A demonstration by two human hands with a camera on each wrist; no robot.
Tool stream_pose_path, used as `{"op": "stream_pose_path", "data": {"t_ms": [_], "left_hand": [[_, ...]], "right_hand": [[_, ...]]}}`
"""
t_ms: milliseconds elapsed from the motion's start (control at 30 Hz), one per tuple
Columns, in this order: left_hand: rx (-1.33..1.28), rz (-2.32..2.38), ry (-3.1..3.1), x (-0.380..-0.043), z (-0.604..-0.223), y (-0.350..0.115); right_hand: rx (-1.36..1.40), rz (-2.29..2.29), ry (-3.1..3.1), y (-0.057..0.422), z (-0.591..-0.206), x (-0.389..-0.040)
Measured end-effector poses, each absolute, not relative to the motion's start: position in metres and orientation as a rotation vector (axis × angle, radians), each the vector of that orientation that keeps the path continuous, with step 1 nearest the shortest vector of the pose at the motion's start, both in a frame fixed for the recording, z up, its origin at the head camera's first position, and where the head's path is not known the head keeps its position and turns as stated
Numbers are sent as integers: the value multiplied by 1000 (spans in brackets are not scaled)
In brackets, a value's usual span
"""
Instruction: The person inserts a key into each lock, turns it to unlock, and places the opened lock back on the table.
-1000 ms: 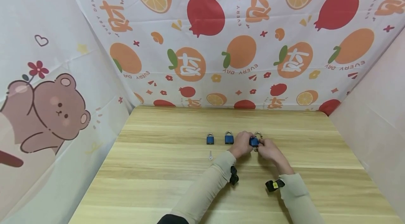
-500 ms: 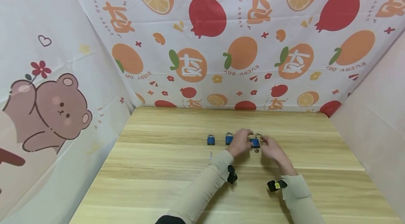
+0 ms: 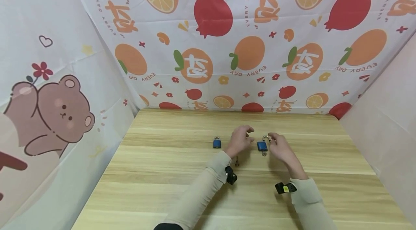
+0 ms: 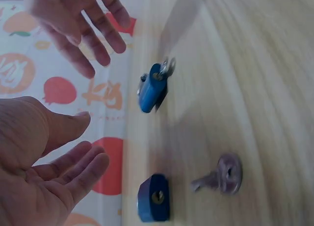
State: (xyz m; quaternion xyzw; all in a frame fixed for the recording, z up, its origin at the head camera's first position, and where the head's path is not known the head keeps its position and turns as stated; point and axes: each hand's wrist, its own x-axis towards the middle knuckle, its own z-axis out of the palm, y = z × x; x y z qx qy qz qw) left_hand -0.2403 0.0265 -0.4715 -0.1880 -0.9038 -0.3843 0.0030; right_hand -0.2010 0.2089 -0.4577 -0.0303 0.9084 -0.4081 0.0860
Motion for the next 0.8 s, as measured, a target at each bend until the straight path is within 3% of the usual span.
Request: {"op": "stream_pose_path", "data": {"t_ms": [400, 800], "left_hand": [[-527, -1369, -2700, -231, -460, -12], [-429, -1292, -2677, -202, -458, -22]], "right_hand": [[-165, -1249, 2754, 200, -439, -193], [-255, -1316, 2752, 188, -433, -185]]}}
